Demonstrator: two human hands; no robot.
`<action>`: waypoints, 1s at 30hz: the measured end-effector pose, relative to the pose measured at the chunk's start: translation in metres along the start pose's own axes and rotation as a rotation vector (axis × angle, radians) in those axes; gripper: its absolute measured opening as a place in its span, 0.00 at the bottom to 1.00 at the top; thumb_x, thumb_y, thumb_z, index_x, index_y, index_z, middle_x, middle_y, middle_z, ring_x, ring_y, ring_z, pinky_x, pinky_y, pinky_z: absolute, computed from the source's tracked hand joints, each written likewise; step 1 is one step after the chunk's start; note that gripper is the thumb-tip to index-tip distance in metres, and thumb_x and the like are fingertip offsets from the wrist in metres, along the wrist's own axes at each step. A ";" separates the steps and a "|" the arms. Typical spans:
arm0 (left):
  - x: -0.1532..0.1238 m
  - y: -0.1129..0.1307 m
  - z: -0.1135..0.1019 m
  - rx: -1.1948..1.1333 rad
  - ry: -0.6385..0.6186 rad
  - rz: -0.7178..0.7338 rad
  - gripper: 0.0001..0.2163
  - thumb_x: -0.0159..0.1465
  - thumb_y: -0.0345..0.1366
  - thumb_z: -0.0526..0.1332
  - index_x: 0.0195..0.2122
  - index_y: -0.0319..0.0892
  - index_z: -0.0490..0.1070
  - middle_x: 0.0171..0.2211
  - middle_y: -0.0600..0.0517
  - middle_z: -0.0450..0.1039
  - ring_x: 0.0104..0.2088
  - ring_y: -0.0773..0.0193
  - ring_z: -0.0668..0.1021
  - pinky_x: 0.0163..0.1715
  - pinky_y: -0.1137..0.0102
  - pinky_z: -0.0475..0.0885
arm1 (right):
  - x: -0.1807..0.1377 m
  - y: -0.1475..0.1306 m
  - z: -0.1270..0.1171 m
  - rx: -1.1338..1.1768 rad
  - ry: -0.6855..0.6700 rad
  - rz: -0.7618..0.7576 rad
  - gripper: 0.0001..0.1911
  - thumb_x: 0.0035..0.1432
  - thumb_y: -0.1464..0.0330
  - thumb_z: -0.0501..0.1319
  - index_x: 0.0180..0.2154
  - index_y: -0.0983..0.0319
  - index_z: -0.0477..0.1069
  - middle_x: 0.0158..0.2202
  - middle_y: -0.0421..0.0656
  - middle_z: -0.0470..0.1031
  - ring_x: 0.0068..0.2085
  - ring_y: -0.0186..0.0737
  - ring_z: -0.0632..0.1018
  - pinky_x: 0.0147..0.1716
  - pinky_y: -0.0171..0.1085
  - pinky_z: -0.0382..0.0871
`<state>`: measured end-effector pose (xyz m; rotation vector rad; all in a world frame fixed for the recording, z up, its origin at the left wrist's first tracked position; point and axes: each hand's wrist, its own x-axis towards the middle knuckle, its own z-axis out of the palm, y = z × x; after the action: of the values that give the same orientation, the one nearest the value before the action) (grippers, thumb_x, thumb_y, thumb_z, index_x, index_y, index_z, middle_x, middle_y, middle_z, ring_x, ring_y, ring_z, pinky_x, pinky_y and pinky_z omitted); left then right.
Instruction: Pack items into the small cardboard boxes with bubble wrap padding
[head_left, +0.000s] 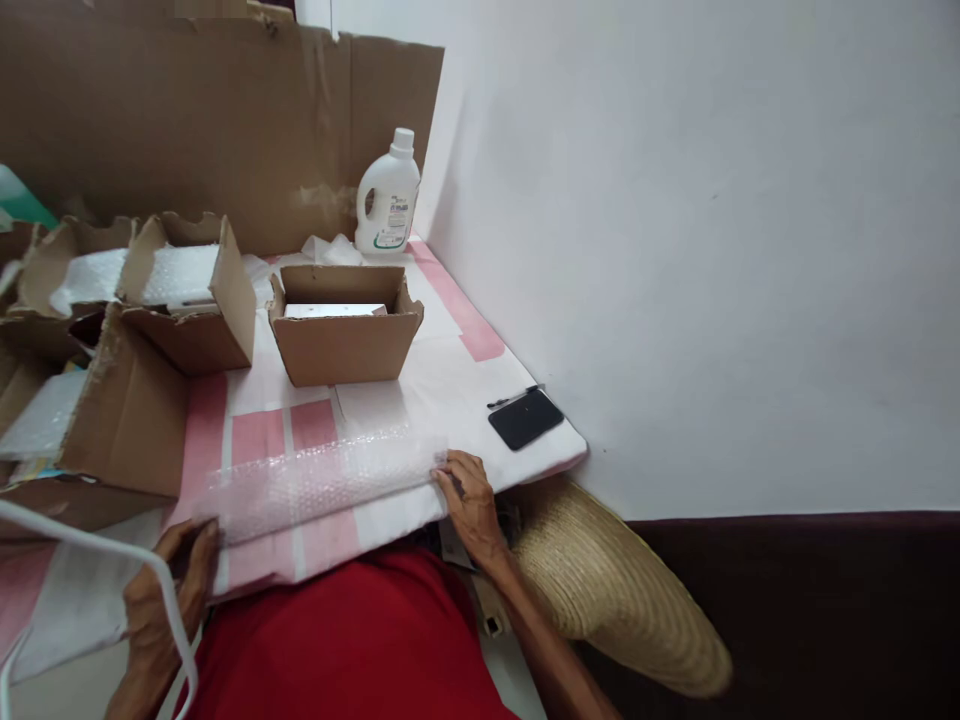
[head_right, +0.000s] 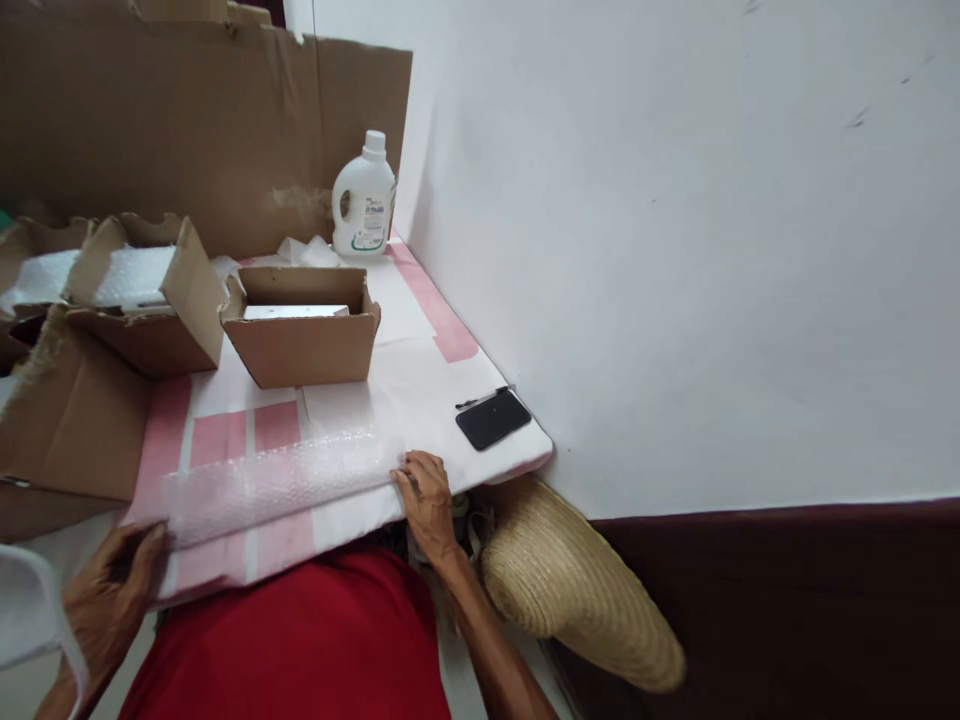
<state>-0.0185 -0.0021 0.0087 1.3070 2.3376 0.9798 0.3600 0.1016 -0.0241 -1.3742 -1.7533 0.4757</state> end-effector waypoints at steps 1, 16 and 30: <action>-0.001 0.004 0.003 0.014 0.016 -0.022 0.25 0.60 0.59 0.55 0.42 0.43 0.76 0.38 0.46 0.80 0.39 0.51 0.81 0.45 0.58 0.75 | -0.001 -0.002 0.002 -0.016 0.019 0.005 0.09 0.68 0.66 0.59 0.35 0.60 0.74 0.43 0.48 0.78 0.49 0.49 0.74 0.51 0.51 0.69; -0.001 0.012 0.019 0.346 0.241 0.290 0.22 0.68 0.50 0.52 0.43 0.37 0.76 0.35 0.42 0.78 0.38 0.51 0.79 0.43 0.60 0.73 | 0.006 -0.013 0.012 -0.091 0.077 0.101 0.09 0.63 0.69 0.61 0.29 0.59 0.68 0.40 0.46 0.75 0.46 0.47 0.72 0.48 0.46 0.66; -0.031 0.035 0.056 0.312 -0.084 0.885 0.25 0.67 0.38 0.57 0.66 0.49 0.63 0.66 0.39 0.64 0.69 0.40 0.60 0.66 0.44 0.52 | 0.017 -0.011 0.010 -0.182 0.029 0.158 0.10 0.57 0.74 0.64 0.27 0.59 0.67 0.36 0.43 0.73 0.42 0.46 0.72 0.46 0.44 0.67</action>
<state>0.0511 0.0084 -0.0105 2.5515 1.8672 0.7293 0.3449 0.1157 -0.0152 -1.6482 -1.7050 0.3864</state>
